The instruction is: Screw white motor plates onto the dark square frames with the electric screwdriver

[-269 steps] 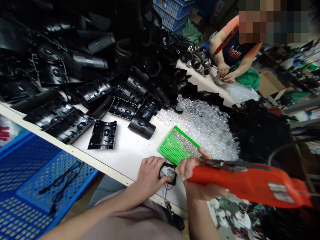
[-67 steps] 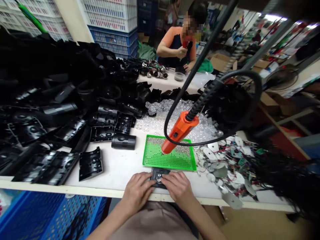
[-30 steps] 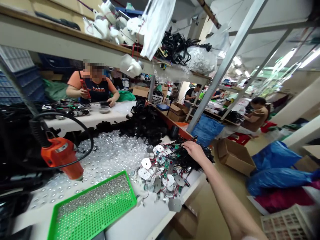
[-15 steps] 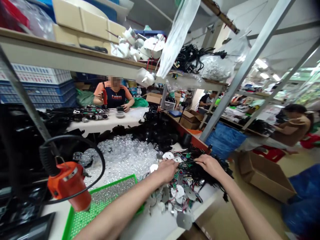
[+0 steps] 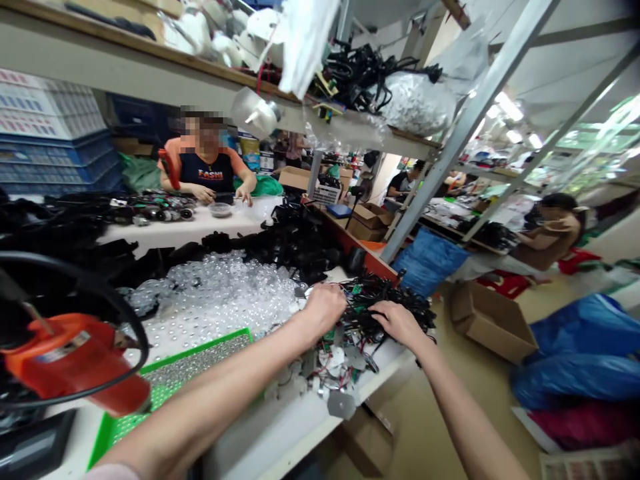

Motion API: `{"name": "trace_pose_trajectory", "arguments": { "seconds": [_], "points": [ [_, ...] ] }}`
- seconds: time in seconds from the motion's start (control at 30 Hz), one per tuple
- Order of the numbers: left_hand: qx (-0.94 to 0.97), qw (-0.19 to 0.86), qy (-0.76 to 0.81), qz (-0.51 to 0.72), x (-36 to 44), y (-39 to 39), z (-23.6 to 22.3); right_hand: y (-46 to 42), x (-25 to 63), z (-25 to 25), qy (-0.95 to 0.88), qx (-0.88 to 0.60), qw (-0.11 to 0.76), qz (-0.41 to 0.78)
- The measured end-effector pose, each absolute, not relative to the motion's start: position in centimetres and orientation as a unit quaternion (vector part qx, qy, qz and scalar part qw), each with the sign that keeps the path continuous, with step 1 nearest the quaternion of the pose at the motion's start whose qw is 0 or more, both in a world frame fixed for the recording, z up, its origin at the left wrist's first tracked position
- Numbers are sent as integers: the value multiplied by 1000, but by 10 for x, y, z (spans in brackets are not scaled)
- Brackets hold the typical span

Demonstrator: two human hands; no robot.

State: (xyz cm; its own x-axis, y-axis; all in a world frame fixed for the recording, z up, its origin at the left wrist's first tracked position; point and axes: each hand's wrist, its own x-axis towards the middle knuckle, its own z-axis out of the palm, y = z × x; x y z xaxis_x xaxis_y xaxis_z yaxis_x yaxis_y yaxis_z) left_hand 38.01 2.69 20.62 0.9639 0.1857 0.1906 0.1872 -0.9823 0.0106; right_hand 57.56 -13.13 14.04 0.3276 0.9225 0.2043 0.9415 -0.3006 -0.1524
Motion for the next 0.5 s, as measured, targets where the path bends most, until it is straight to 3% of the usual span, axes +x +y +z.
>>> {"name": "trace_pose_trajectory", "arguments": {
  "seconds": [0.23, 0.5],
  "points": [
    [-986, -62, -140, -64, 370, 70, 228, -121, 621, 187, -476, -820, 284, -146],
    [-985, -154, -62, 51, 334, 71, 191, -88, 620, 264, -432, -752, 434, -244]
  ]
}}
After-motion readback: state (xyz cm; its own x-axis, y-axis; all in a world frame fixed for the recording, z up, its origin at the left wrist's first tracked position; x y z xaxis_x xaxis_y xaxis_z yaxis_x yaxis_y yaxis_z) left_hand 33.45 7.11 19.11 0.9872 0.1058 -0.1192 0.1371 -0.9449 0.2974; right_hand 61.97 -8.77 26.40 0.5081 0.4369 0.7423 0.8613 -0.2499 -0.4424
